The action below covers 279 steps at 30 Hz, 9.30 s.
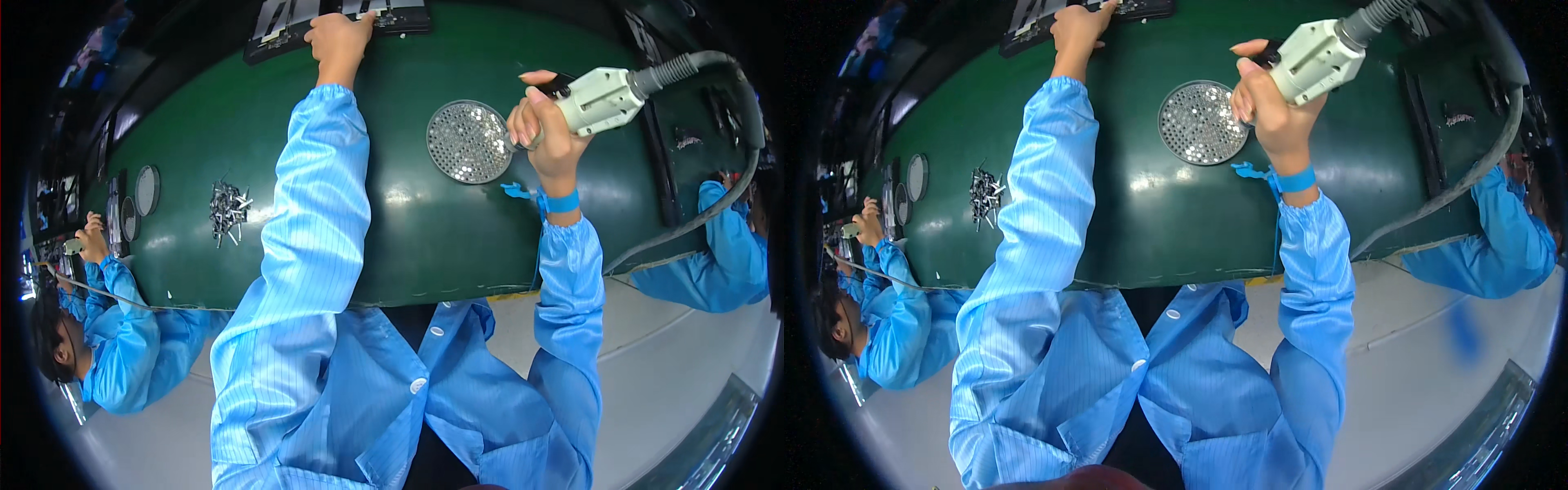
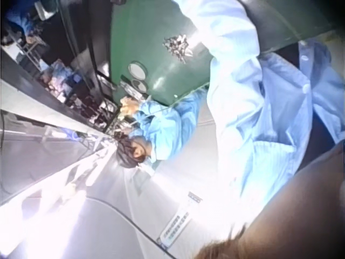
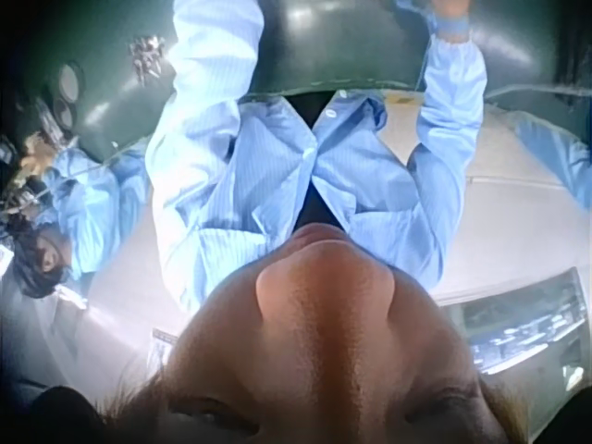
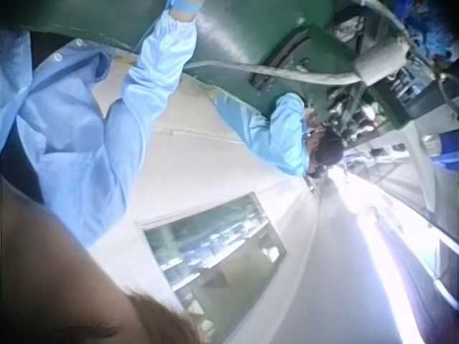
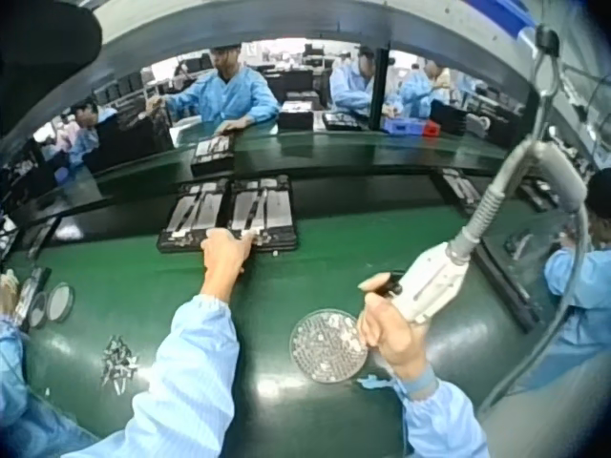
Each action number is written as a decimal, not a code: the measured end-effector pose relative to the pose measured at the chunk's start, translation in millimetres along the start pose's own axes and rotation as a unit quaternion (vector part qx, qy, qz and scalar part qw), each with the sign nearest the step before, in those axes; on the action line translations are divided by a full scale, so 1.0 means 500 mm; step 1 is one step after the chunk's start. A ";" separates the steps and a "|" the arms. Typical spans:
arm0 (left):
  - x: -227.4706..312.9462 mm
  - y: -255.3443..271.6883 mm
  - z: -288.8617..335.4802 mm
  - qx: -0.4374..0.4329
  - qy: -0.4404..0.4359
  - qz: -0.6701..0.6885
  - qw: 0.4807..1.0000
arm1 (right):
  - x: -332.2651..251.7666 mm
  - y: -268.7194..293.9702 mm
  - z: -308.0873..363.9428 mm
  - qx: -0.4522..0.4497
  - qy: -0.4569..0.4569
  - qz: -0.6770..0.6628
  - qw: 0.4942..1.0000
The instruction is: Assembling internal components and screen panels into electronic tablet frames using an electric screwdriver on a production line.
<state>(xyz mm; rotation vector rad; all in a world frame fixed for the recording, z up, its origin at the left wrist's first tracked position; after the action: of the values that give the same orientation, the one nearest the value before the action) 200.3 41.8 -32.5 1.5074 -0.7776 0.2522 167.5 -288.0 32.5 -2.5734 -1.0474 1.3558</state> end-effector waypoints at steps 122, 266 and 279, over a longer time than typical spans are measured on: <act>-0.338 0.167 0.095 -0.360 -0.195 0.234 0.882 | 0.047 0.005 0.051 -0.144 -0.033 0.014 0.989; -0.380 0.383 0.448 -0.213 -0.426 -0.033 0.879 | 0.104 -0.306 -0.024 -0.060 -0.057 0.006 0.997; -0.229 0.181 0.031 -0.061 -0.431 -0.076 0.897 | 0.030 -0.019 -0.054 0.015 0.030 0.025 0.999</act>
<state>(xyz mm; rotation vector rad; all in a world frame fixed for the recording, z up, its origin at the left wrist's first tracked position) 56.5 70.7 -31.1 1.5330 -1.3268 -0.6266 188.6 -265.0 41.4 -2.6180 -0.9512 1.2866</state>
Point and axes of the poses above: each hand's wrist, its own z-axis away from the middle knuckle, its own y-axis out of the back of the hand, x = y × z, the point moved 2 cm from there along -z, towards the middle knuckle, and after that the axes turned 15 degrees about y, right-handed, at the moved point
